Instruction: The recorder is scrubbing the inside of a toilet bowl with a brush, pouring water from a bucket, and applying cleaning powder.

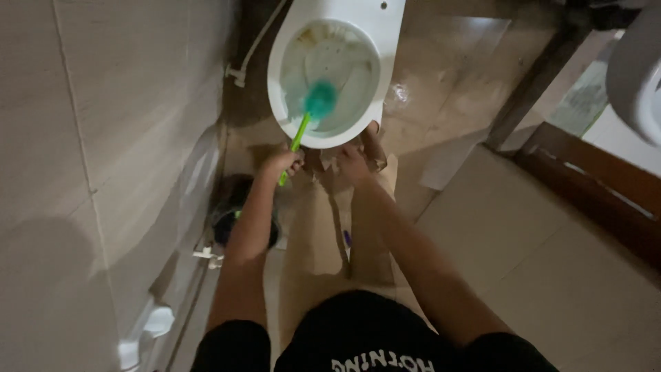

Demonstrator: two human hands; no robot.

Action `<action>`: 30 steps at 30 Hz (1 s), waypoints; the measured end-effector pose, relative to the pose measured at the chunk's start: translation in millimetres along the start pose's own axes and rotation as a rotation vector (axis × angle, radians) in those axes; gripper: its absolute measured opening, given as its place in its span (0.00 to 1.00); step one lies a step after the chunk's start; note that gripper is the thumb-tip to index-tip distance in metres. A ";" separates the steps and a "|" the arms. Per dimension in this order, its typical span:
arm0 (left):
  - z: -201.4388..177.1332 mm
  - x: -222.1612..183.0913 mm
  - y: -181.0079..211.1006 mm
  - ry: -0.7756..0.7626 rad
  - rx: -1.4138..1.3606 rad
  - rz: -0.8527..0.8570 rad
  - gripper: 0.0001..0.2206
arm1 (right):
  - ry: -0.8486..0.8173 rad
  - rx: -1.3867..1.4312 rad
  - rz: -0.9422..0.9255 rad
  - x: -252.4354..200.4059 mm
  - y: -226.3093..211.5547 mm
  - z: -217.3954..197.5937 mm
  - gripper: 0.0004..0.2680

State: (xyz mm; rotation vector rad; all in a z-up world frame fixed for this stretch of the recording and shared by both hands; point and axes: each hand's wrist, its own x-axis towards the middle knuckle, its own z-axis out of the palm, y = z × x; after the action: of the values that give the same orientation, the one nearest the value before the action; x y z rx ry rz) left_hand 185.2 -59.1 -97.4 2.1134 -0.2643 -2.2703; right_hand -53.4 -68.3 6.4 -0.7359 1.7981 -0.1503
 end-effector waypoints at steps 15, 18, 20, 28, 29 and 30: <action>183.2 68.8 34.9 0.328 0.474 0.437 0.27 | -0.222 -0.168 -0.111 100.7 57.7 -124.6 0.09; 176.2 69.0 22.4 0.166 -0.017 0.183 0.35 | -0.230 -0.028 -0.181 100.8 48.8 -123.7 0.06; 157.4 59.8 32.8 0.242 0.264 0.474 0.22 | -0.246 0.051 -0.219 124.9 68.6 -117.1 0.06; 220.6 30.2 58.9 0.040 -0.526 0.339 0.13 | 0.007 0.220 -0.398 51.7 -95.5 -198.6 0.04; 237.0 29.5 61.6 0.012 -0.437 0.260 0.12 | 0.103 0.250 -0.450 48.9 -110.0 -208.2 0.05; 227.5 18.2 57.5 0.014 -0.436 0.278 0.12 | 0.105 0.254 -0.468 46.6 -129.4 -217.1 0.05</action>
State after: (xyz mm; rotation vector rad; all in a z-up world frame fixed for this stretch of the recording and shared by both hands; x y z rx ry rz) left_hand -47.4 -94.5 -92.5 1.7505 -0.0491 -1.9399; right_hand -203.9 -252.0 104.7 -0.9655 1.6367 -0.7256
